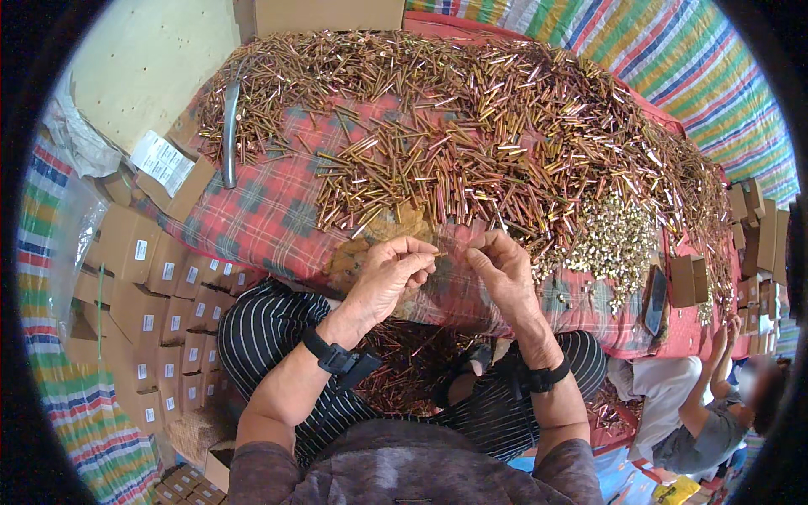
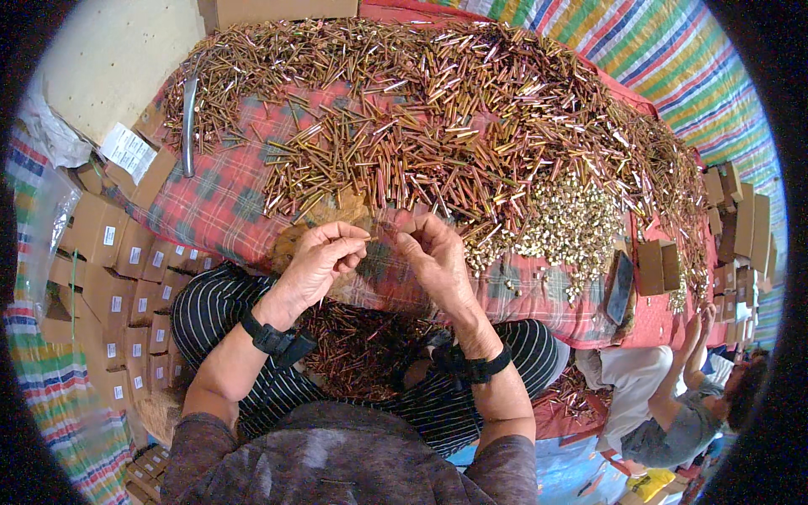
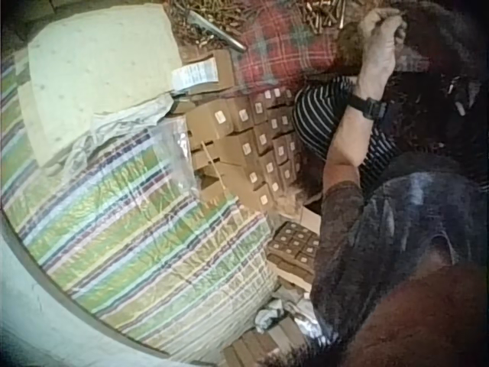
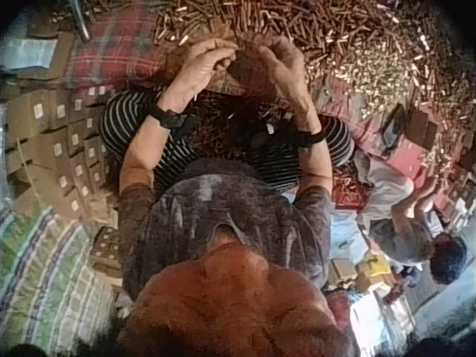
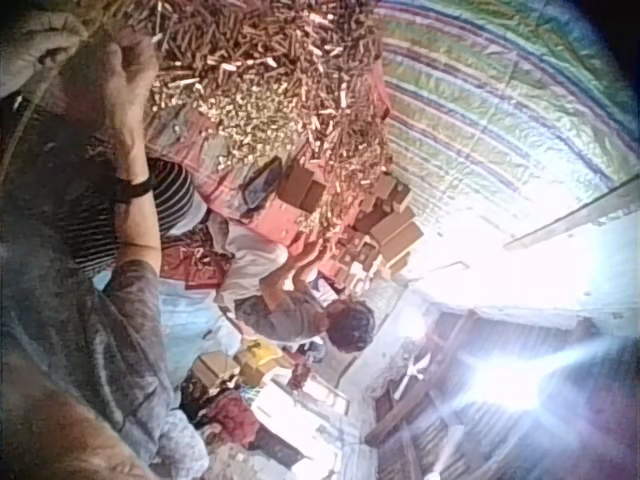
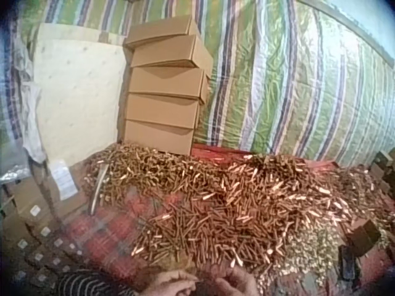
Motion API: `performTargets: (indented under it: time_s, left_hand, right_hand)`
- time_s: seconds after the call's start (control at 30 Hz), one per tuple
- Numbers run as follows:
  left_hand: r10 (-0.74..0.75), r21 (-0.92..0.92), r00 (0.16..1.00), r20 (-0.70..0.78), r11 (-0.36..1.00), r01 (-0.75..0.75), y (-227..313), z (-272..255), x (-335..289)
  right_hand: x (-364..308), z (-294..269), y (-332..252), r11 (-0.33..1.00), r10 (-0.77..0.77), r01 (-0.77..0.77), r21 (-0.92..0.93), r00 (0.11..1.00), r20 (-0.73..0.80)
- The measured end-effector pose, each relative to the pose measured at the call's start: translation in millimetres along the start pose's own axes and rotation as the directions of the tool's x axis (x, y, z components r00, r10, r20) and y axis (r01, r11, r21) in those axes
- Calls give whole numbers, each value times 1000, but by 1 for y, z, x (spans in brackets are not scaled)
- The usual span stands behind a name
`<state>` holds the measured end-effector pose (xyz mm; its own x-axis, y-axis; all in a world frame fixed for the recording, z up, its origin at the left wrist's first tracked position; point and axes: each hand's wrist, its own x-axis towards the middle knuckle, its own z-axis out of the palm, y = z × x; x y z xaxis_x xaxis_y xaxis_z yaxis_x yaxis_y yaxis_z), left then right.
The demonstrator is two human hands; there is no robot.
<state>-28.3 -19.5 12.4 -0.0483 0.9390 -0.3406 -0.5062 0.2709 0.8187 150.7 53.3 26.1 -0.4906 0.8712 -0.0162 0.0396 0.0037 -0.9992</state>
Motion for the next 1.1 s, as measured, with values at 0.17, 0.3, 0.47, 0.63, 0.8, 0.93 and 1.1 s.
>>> performTargets:
  time_s: [0.17, 0.3, 0.47, 0.63, 0.8, 0.93, 1.1]
  left_hand:
    - [34, 3, 999, -2, 999, -34, 0, 2, -1]
    - [44, 9, 999, 24, 999, -45, 0, 3, -1]
    - [62, -8, 996, 58, 998, -61, 0, 3, -1]
    - [55, 15, 997, 52, 998, -56, 0, 3, -1]
    - [119, 116, 992, 51, 986, -124, -4, 2, -1]
    - [137, 141, 989, 63, 980, -144, -4, 2, -2]
    - [112, 106, 992, 63, 987, -119, -5, 1, -1]
  right_hand:
    - [-5, 9, 0, 990, 24, -23, 138, 1000, -6]
    - [-8, 10, 0, 992, 48, -43, 116, 998, -35]
    - [-7, 13, 10, 988, 58, -52, 144, 997, -40]
    - [-10, 19, 5, 986, 18, -15, 164, 1000, -17]
    - [-12, 18, 1, 998, -32, 32, -53, 999, 0]
    - [-13, 17, -9, 999, 36, -35, -31, 999, 38]
    - [-14, 19, -2, 1000, -6, 6, -12, 1000, 6]
